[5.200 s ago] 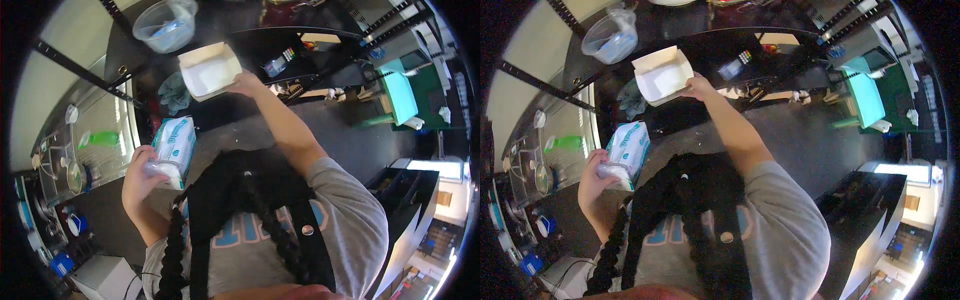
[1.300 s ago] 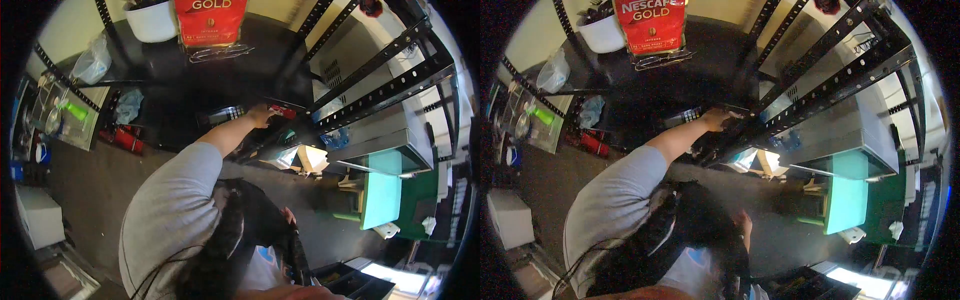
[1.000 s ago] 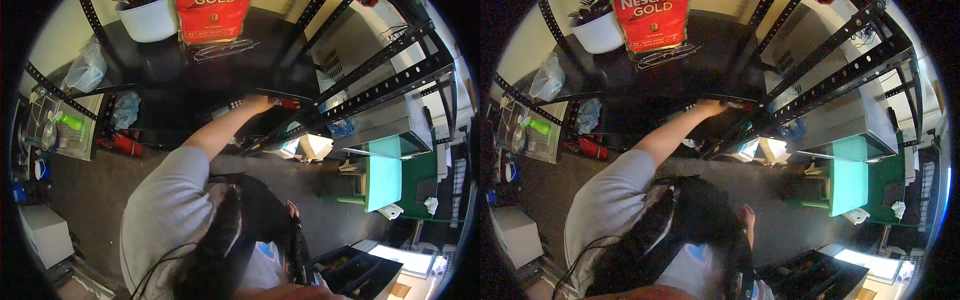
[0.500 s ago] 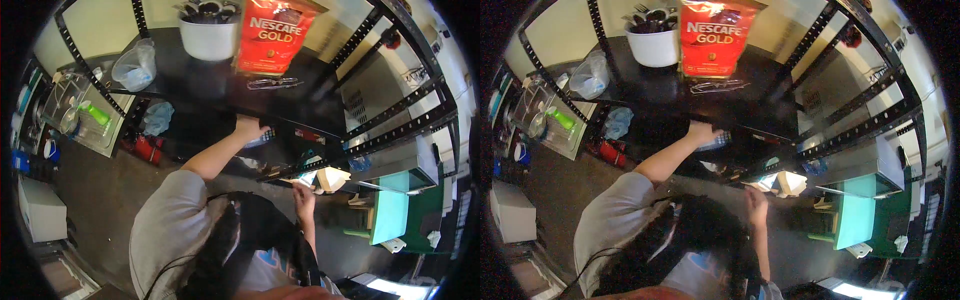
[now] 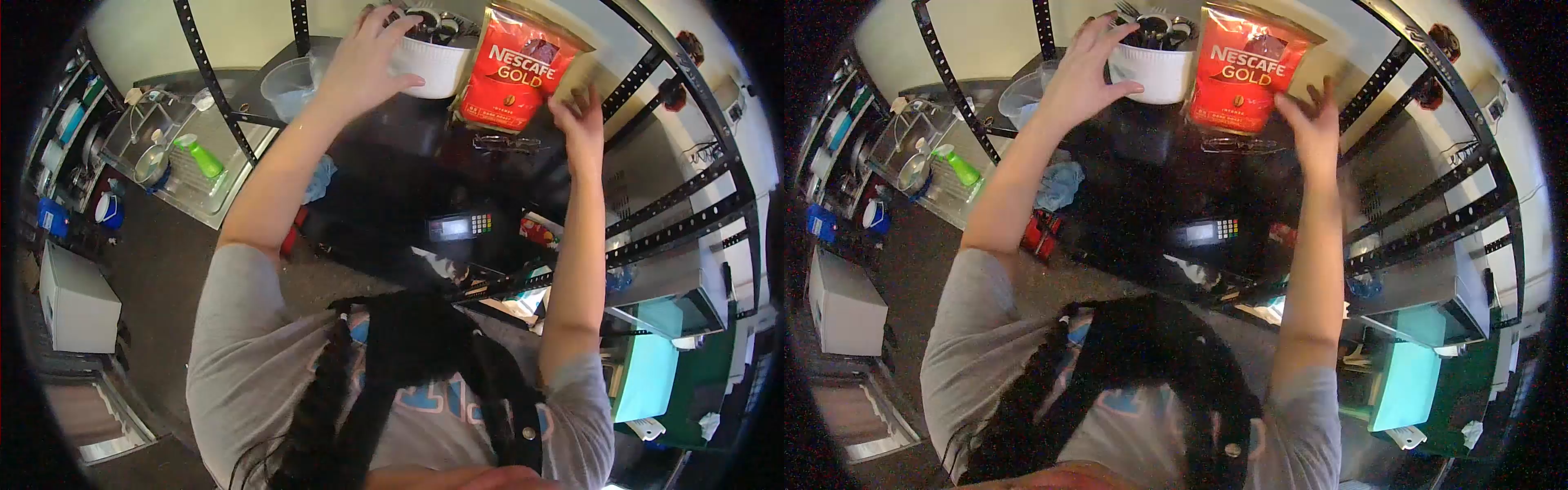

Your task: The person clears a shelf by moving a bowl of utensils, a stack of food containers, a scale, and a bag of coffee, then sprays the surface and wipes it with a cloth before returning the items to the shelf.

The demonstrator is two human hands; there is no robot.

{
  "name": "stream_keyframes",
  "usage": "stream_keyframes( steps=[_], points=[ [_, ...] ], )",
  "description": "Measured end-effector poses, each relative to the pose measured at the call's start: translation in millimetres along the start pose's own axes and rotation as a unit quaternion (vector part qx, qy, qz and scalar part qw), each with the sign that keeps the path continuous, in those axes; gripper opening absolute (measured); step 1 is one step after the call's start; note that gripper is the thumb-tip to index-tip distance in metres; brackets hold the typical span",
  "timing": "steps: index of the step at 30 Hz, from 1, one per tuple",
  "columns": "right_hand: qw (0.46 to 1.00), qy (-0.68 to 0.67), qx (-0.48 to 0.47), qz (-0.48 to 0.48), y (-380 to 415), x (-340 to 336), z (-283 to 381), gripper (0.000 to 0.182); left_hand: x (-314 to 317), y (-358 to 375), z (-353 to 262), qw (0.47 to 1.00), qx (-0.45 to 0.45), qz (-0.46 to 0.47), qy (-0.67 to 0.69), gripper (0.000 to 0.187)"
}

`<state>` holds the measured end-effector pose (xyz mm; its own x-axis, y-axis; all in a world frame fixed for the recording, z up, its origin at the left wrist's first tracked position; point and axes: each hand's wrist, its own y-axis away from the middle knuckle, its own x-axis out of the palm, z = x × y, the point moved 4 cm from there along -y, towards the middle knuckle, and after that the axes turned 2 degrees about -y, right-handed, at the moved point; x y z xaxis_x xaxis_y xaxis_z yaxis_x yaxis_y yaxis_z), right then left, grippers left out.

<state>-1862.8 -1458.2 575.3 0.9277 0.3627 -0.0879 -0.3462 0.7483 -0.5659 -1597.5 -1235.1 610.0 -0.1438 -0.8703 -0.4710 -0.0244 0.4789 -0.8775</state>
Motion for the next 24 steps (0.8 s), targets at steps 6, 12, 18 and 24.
stream_keyframes(
  steps=[6, 12, 18, 24],
  points=[
    [0.982, -0.033, 0.148, 0.110, -56, 22, -7, 0.061, 57, 0, 43, 0.999, -0.011, 0.051, 0.012, 0.055],
    [0.985, -0.122, -0.120, 0.003, -16, 25, 44, 0.027, 39, 8, 24, 0.986, -0.101, 0.048, 0.126, 0.045],
    [0.948, -0.067, -0.252, -0.183, 55, 3, 70, 0.032, 26, 21, 24, 0.990, -0.028, 0.006, 0.137, 0.041],
    [0.911, -0.243, -0.275, -0.186, 125, -38, 99, 0.036, -8, 31, -14, 0.999, -0.003, 0.010, 0.046, 0.039]
  ],
)
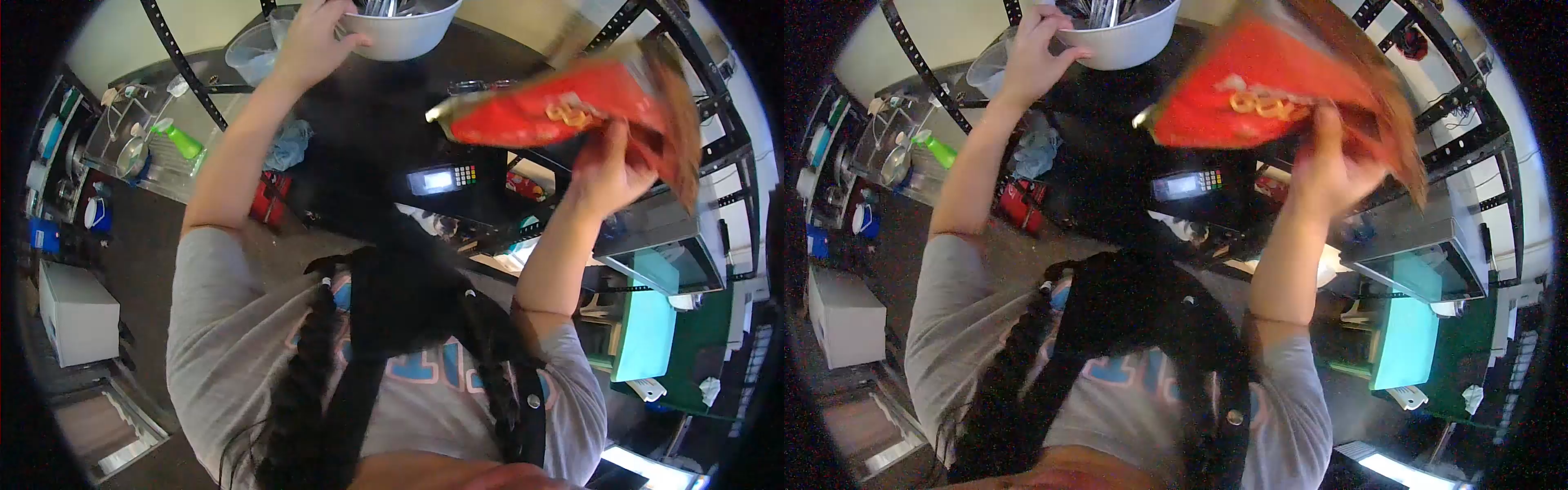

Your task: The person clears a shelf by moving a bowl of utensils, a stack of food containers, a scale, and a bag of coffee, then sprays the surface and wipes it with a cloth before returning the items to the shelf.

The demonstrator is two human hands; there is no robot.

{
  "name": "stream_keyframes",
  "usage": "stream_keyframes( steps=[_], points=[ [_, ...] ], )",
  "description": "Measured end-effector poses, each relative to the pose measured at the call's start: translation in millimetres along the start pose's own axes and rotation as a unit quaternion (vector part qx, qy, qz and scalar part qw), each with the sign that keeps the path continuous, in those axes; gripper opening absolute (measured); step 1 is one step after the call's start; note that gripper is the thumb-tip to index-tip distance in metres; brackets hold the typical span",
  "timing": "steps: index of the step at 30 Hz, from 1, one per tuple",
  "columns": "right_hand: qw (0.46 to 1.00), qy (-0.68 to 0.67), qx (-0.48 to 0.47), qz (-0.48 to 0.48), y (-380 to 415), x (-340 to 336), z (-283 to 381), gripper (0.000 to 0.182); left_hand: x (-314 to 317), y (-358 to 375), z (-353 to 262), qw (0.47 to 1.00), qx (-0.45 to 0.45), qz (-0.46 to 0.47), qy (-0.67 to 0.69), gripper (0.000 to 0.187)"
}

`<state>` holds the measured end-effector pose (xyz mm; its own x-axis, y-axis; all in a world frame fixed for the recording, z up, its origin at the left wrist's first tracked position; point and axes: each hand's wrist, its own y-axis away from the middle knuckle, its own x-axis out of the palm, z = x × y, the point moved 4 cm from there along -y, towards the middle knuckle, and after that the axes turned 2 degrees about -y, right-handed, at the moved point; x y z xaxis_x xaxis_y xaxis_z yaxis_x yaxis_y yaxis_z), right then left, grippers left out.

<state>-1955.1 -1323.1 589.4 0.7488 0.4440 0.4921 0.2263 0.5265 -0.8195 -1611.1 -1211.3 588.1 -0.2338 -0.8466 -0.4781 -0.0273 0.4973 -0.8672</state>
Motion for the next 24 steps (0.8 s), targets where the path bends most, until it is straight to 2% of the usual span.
stream_keyframes(
  steps=[1, 3, 5, 6, 7, 9, 10, 11, 13, 14, 15, 17, 18, 19, 21, 22, 23, 24],
  points=[
    [1.000, 0.010, 0.019, 0.015, 2, -21, 11, 0.037, -3, 4, -4, 0.999, -0.029, 0.017, -0.014, 0.040],
    [0.998, 0.058, 0.010, -0.026, 10, -33, 45, 0.028, -8, 10, -11, 0.999, -0.024, 0.017, -0.027, 0.043],
    [0.995, 0.024, 0.099, -0.004, 21, -72, 64, 0.023, -11, 14, -20, 1.000, -0.015, 0.016, -0.018, 0.042],
    [0.989, 0.017, 0.115, 0.095, 25, -72, 76, 0.024, -12, 14, -21, 0.999, 0.007, 0.010, -0.032, 0.041],
    [0.977, 0.107, 0.123, 0.138, 33, -94, 79, 0.026, -14, 15, -27, 0.999, 0.003, 0.010, -0.033, 0.041],
    [0.935, 0.200, 0.281, 0.088, 64, -119, 80, 0.030, -18, 16, -39, 0.999, -0.019, 0.004, -0.044, 0.040],
    [0.912, 0.264, 0.297, 0.104, 80, -133, 72, 0.031, -21, 16, -43, 0.998, -0.065, 0.018, -0.003, 0.041],
    [0.884, 0.326, 0.312, 0.119, 98, -150, 63, 0.033, -24, 17, -48, 0.997, -0.069, 0.020, -0.005, 0.041],
    [0.868, 0.334, 0.347, 0.118, 137, -172, 49, 0.026, -35, 20, -62, 0.999, -0.009, 0.009, -0.037, 0.041],
    [0.849, 0.353, 0.378, 0.106, 156, -185, 41, 0.022, -45, 21, -67, 0.989, 0.006, 0.083, -0.118, 0.036],
    [0.829, 0.372, 0.407, 0.092, 170, -193, 34, 0.019, -54, 24, -75, 0.989, 0.003, 0.087, -0.120, 0.036],
    [0.829, 0.372, 0.410, 0.080, 183, -187, 26, 0.020, -70, 32, -87, 0.974, -0.081, 0.106, -0.185, 0.043],
    [0.878, 0.352, 0.315, 0.074, 200, -199, 9, 0.025, -79, 37, -98, 0.972, -0.080, 0.111, -0.190, 0.043],
    [0.879, 0.348, 0.319, 0.072, 201, -196, 2, 0.025, -90, 43, -113, 0.980, -0.053, 0.096, -0.164, 0.042],
    [0.890, 0.375, 0.255, 0.052, 201, -184, -5, 0.037, -112, 55, -146, 0.986, -0.024, 0.083, -0.144, 0.042],
    [0.886, 0.398, 0.232, 0.052, 212, -202, -27, 0.046, -121, 65, -157, 0.981, -0.074, 0.097, -0.149, 0.042],
    [0.887, 0.394, 0.234, 0.050, 214, -209, -44, 0.046, -130, 75, -165, 0.975, -0.122, 0.109, -0.152, 0.043],
    [0.876, 0.434, 0.204, 0.047, 214, -214, -56, 0.046, -136, 85, -173, 0.974, -0.120, 0.110, -0.156, 0.043]
  ],
)
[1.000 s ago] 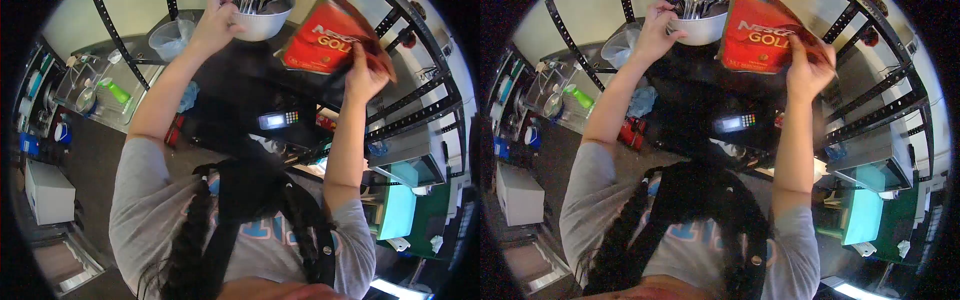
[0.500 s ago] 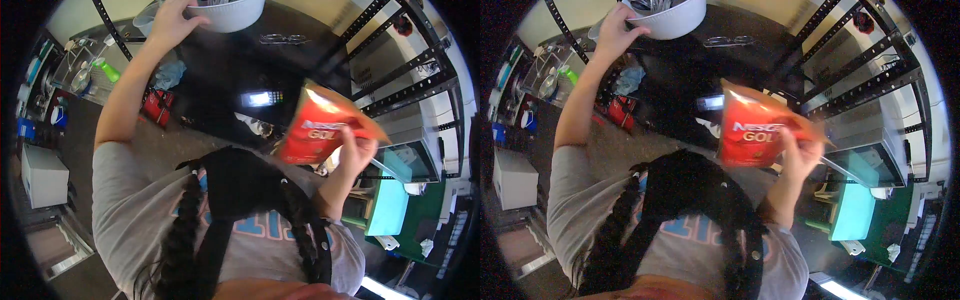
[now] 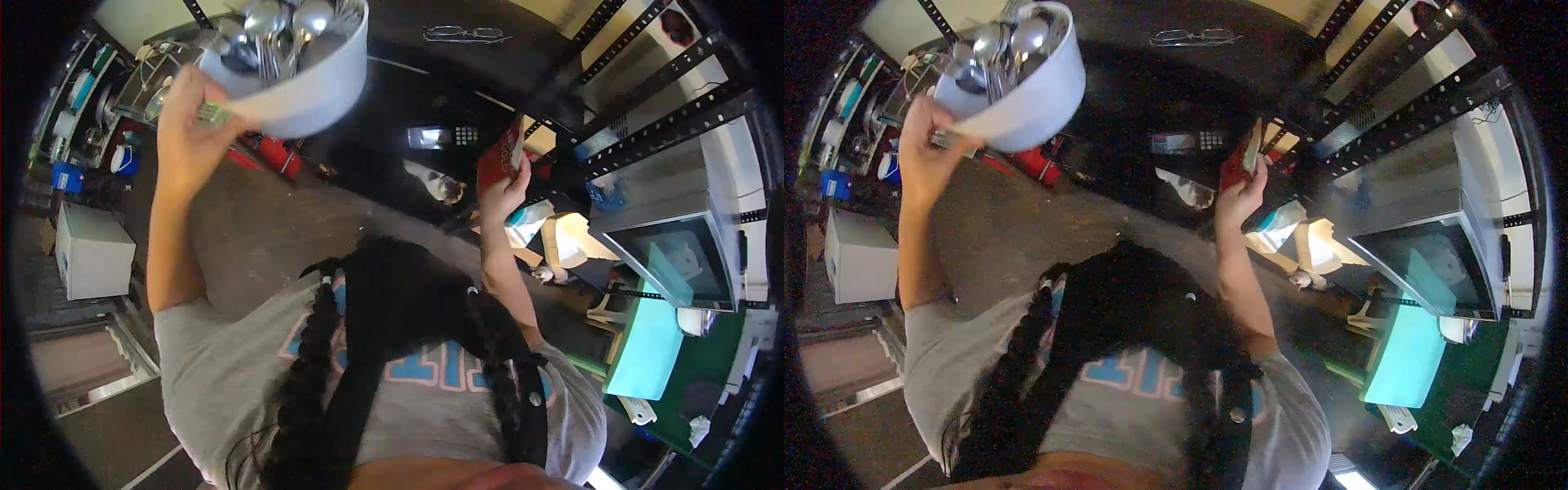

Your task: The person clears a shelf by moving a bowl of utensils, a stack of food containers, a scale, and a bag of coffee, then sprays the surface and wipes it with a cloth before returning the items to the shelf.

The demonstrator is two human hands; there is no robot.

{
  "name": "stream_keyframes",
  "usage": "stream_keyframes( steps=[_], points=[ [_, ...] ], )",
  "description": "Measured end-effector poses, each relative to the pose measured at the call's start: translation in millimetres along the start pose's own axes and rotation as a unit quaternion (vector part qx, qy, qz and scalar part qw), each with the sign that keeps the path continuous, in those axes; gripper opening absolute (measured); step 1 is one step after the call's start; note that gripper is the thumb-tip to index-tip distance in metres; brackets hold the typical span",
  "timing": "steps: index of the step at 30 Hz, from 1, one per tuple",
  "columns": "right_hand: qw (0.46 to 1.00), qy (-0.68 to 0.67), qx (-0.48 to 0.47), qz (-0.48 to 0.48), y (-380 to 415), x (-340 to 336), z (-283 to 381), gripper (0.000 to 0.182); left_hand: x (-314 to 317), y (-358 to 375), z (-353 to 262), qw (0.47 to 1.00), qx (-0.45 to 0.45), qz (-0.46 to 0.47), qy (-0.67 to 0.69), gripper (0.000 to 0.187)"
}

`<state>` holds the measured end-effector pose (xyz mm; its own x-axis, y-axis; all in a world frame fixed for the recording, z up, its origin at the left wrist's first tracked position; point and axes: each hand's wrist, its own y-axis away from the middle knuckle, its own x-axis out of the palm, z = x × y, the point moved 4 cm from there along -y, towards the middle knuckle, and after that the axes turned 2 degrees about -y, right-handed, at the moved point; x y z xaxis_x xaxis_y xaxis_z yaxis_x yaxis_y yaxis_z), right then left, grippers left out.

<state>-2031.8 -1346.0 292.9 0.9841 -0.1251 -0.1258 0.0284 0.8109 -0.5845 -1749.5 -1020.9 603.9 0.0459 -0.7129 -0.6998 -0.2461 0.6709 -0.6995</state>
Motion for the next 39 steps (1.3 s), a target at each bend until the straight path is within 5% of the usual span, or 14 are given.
stream_keyframes(
  steps=[3, 5, 6, 9, 17, 18, 22, 23, 28, 29, 33, 35, 37, 39],
  points=[
    [0.999, 0.028, -0.002, -0.022, -9, 13, 21, 0.046, 3, 40, 11, 0.999, 0.026, 0.008, 0.043, 0.046],
    [0.987, -0.016, 0.154, -0.030, -12, 22, 26, 0.047, 18, 63, 22, 0.995, 0.014, 0.013, 0.096, 0.045],
    [0.995, 0.067, 0.068, -0.039, -15, 30, -18, 0.049, 26, 73, 31, 0.995, 0.013, 0.010, 0.095, 0.045],
    [0.993, 0.056, 0.055, -0.083, -14, 50, -45, 0.042, 72, 98, 67, 0.990, -0.005, 0.071, 0.123, 0.040],
    [0.986, 0.110, 0.108, -0.069, -7, 63, -77, 0.053, 218, 101, 162, 0.974, 0.040, 0.104, 0.198, 0.033],
    [0.978, -0.060, 0.180, -0.082, -5, 68, -42, 0.060, 236, 100, 172, 0.971, 0.026, 0.117, 0.207, 0.033],
    [0.994, 0.035, 0.094, -0.033, -13, 61, -104, 0.063, 301, 93, 201, 0.962, 0.016, 0.138, 0.236, 0.033],
    [0.985, -0.053, 0.158, -0.049, -12, 65, -105, 0.065, 316, 91, 203, 0.958, 0.028, 0.145, 0.246, 0.033],
    [0.970, -0.044, 0.237, -0.025, 7, 59, -130, 0.069, 364, 81, 218, 0.967, 0.025, 0.127, 0.221, 0.032],
    [0.960, -0.066, 0.271, -0.017, 21, 63, -111, 0.078, 368, 76, 218, 0.967, 0.021, 0.126, 0.220, 0.032],
    [0.934, -0.069, 0.345, 0.057, 95, 78, -86, 0.052, 370, 63, 219, 0.969, 0.030, 0.115, 0.218, 0.031],
    [0.961, -0.048, 0.270, 0.043, 137, 78, -91, 0.048, 333, 44, 209, 0.984, 0.051, 0.048, 0.165, 0.035],
    [0.931, -0.005, 0.365, 0.024, 163, 77, -88, 0.044, 283, 25, 206, 0.977, 0.009, 0.085, 0.196, 0.035],
    [0.923, -0.010, 0.383, 0.025, 175, 82, -83, 0.040, 208, 5, 206, 0.973, 0.098, -0.082, 0.190, 0.033]
  ],
)
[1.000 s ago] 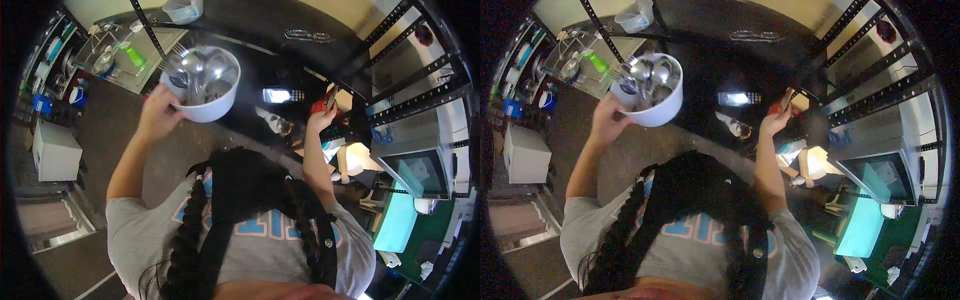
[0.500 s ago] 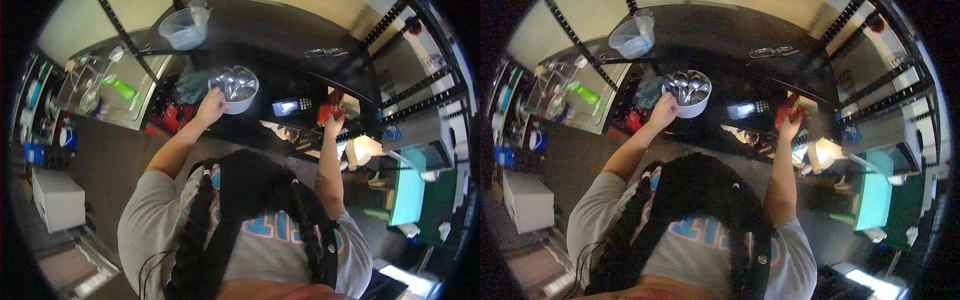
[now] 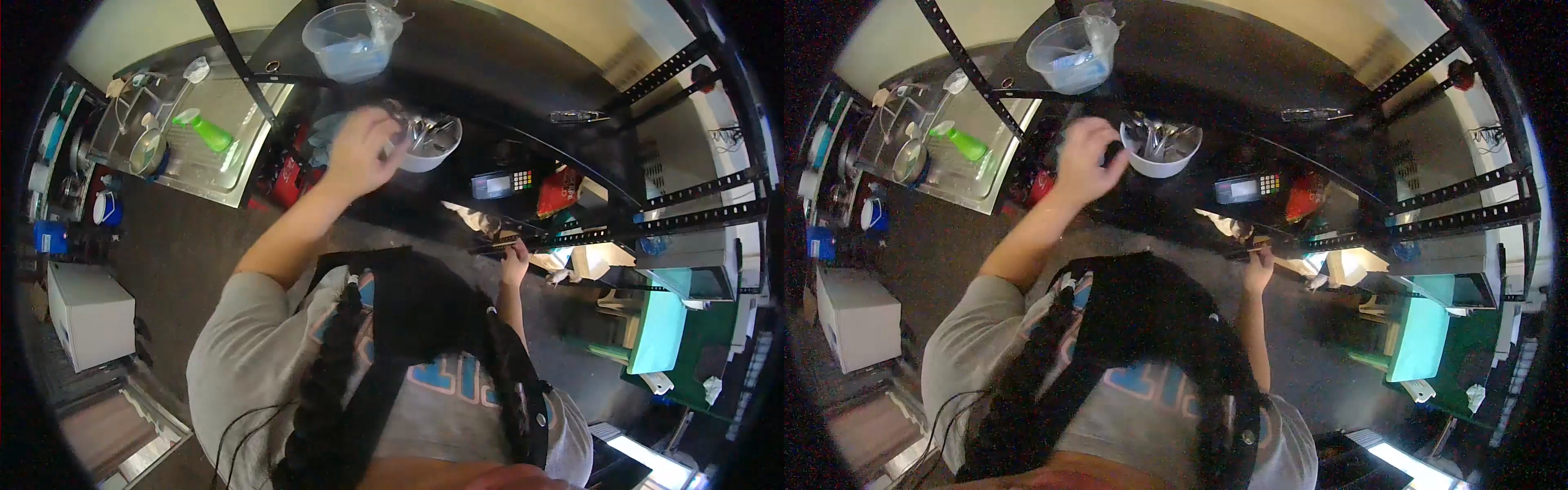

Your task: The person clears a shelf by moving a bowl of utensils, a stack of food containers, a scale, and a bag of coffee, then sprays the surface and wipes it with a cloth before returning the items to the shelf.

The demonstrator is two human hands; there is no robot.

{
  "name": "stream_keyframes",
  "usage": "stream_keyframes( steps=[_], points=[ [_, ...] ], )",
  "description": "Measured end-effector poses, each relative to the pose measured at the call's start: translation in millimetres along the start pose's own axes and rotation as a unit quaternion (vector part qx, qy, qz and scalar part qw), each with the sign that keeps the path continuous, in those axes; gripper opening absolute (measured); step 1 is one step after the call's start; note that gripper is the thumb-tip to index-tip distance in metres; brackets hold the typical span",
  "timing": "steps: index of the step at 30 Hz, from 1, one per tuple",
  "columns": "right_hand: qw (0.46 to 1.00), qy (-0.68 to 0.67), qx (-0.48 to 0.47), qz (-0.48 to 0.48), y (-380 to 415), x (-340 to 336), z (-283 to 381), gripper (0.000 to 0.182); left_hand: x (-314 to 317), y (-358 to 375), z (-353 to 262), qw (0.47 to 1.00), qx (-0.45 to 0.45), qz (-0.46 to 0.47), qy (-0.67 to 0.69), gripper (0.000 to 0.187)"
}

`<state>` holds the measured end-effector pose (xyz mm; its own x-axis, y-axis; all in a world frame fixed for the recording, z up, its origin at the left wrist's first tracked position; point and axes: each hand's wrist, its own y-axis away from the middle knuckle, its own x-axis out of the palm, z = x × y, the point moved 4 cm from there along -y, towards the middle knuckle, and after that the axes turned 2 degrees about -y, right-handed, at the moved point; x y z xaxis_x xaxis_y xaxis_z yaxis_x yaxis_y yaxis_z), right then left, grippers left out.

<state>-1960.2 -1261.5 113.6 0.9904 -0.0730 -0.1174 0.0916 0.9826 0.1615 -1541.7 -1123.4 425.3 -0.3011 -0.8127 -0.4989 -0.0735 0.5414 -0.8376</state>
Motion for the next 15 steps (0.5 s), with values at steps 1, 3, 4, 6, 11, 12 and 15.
stream_keyframes(
  steps=[1, 3, 4, 6, 11, 12, 15],
  points=[
    [1.000, -0.005, 0.020, 0.001, 7, 2, -4, 0.036, -28, -16, 0, 0.997, 0.030, -0.055, -0.054, 0.031],
    [1.000, 0.015, -0.007, 0.026, 14, 10, -1, 0.032, -77, -53, 6, 0.974, 0.058, -0.147, -0.161, 0.026],
    [0.997, 0.032, -0.040, 0.049, 16, 17, 6, 0.028, -94, -69, 15, 0.957, 0.056, -0.185, -0.215, 0.023],
    [0.993, 0.048, -0.100, 0.048, 32, 37, 41, 0.024, -115, -76, 54, 0.964, 0.012, -0.118, -0.238, 0.020],
    [0.944, 0.044, -0.319, 0.070, 88, 102, 157, 0.011, -128, -46, 113, 0.960, -0.059, 0.019, -0.272, 0.021],
    [0.944, 0.042, -0.320, 0.071, 95, 114, 186, 0.011, -127, -43, 114, 0.960, -0.059, 0.018, -0.274, 0.021],
    [0.826, 0.081, -0.547, 0.113, 129, 156, 279, 0.019, -122, -38, 118, 0.950, -0.039, -0.003, -0.309, 0.022]
  ],
)
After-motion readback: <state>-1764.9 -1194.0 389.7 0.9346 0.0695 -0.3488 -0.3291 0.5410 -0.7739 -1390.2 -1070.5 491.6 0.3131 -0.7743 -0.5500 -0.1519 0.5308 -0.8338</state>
